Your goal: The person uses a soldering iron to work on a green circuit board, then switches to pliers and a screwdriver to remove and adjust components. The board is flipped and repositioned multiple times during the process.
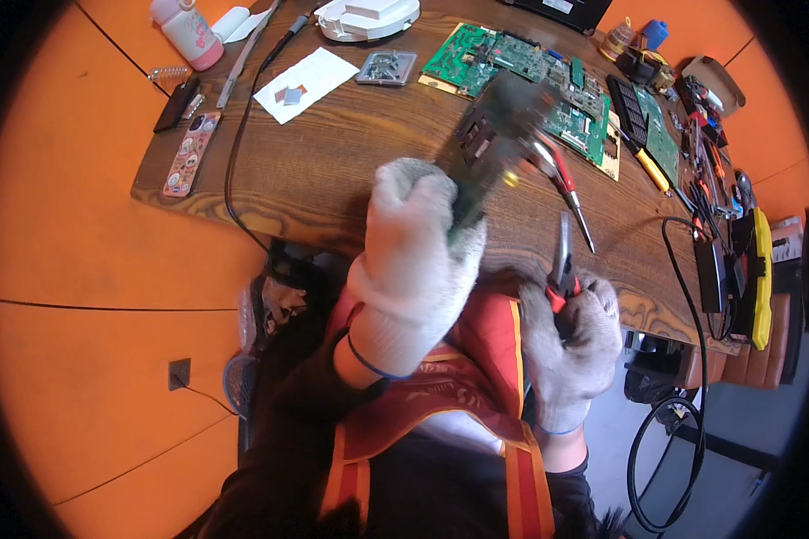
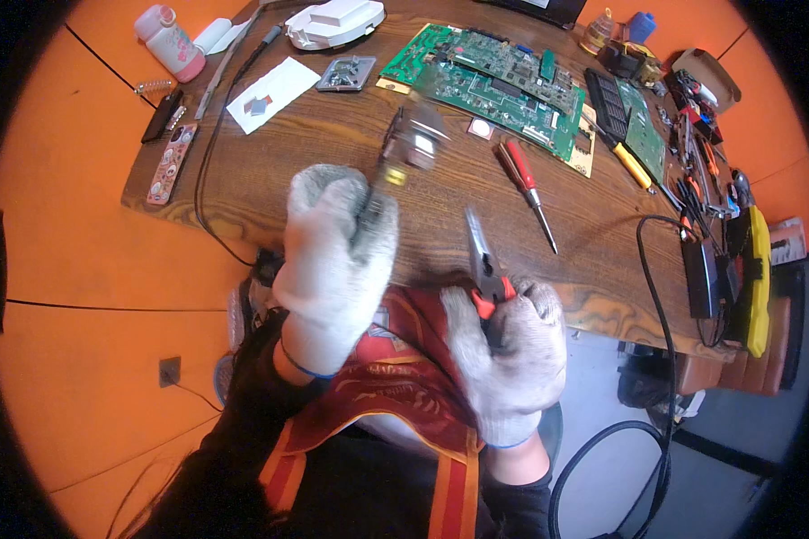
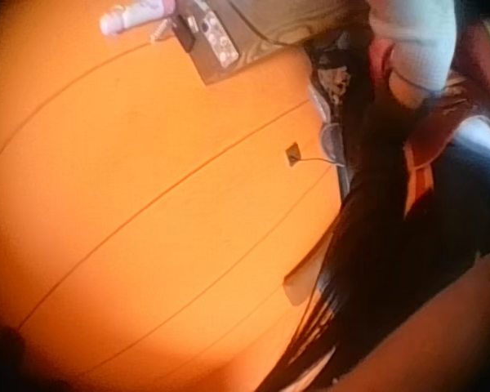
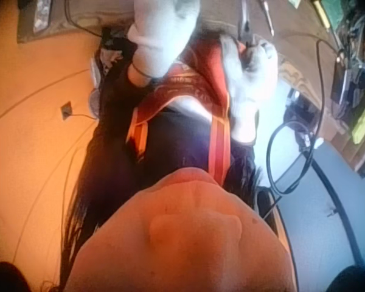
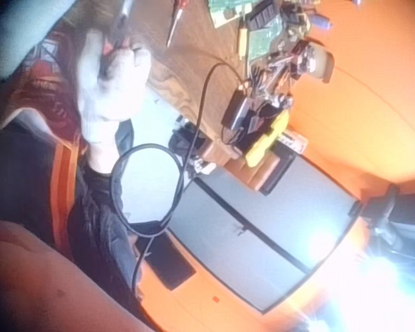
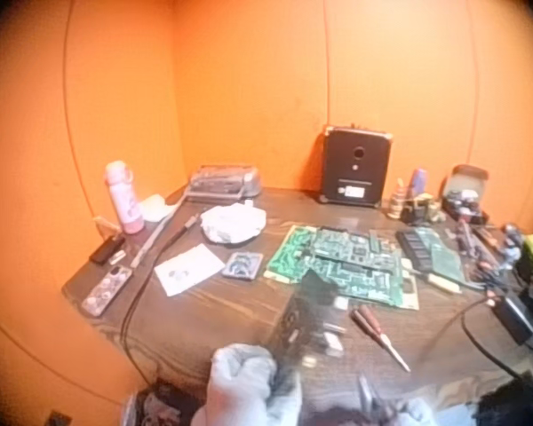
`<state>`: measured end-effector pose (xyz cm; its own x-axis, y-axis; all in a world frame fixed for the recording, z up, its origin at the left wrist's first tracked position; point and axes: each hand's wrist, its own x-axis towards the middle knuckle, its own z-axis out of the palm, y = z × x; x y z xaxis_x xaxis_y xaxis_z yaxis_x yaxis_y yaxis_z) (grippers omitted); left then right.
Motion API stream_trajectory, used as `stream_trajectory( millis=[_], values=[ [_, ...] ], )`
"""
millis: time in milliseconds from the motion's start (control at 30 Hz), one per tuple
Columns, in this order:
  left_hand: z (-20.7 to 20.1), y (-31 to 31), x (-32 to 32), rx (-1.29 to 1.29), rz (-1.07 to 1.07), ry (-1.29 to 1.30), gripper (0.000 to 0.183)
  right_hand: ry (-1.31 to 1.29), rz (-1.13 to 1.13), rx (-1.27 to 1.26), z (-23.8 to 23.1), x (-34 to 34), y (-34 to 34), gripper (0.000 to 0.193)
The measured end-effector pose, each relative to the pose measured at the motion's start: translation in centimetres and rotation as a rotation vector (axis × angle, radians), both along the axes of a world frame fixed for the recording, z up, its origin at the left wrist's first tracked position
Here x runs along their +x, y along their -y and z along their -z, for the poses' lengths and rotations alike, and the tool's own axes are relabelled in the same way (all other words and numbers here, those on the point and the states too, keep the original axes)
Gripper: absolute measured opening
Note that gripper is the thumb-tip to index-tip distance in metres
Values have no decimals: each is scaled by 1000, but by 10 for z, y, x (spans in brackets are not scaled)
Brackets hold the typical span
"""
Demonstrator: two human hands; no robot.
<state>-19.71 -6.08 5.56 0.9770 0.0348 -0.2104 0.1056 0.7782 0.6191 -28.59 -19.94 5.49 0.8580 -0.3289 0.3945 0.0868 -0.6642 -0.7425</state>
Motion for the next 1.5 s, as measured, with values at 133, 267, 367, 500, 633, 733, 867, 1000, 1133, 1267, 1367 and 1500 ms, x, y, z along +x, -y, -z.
stream_trajectory(
  millis=[133, 267, 367, 500, 633, 733, 867, 1000, 1133, 1267, 1367, 1500],
  values=[
    [-7, -21, -5, 436, 223, 173, 35, -192, -226, 1199, 8, -10, 8, 42],
    [-11, -25, -17, 189, 258, 64, 28, 45, -501, 2072, 31, -6, 19, 58],
    [-13, -22, -23, 119, 284, 213, 29, 45, -384, 2007, 41, -10, 23, 58],
    [-4, -20, -26, 173, 287, 235, 31, 93, -332, 1882, 43, -19, 22, 54],
    [14, -22, -25, -127, 399, 353, 33, 92, -340, 1948, 44, -19, 25, 50],
    [22, -23, -26, -256, 476, 403, 35, 12, -373, 1928, 48, -20, 31, 49],
    [23, -21, -35, -307, 432, 350, 34, -50, -396, 1791, 58, -27, 38, 48],
    [20, -22, -41, -116, 328, 324, 30, -38, -304, 1856, 63, -34, 40, 49],
    [17, -26, -40, -173, 427, 327, 29, -30, -530, 2101, 61, -36, 38, 52],
    [10, -27, -45, -117, 361, 211, 25, 3, -119, 1933, 58, -31, 32, 50],
    [6, -31, -47, -71, 405, 46, 23, -4, -194, 1912, 59, -26, 31, 41],
    [5, -35, -47, -207, 497, 133, 24, -17, -208, 1876, 63, -26, 34, 28]
  ],
)
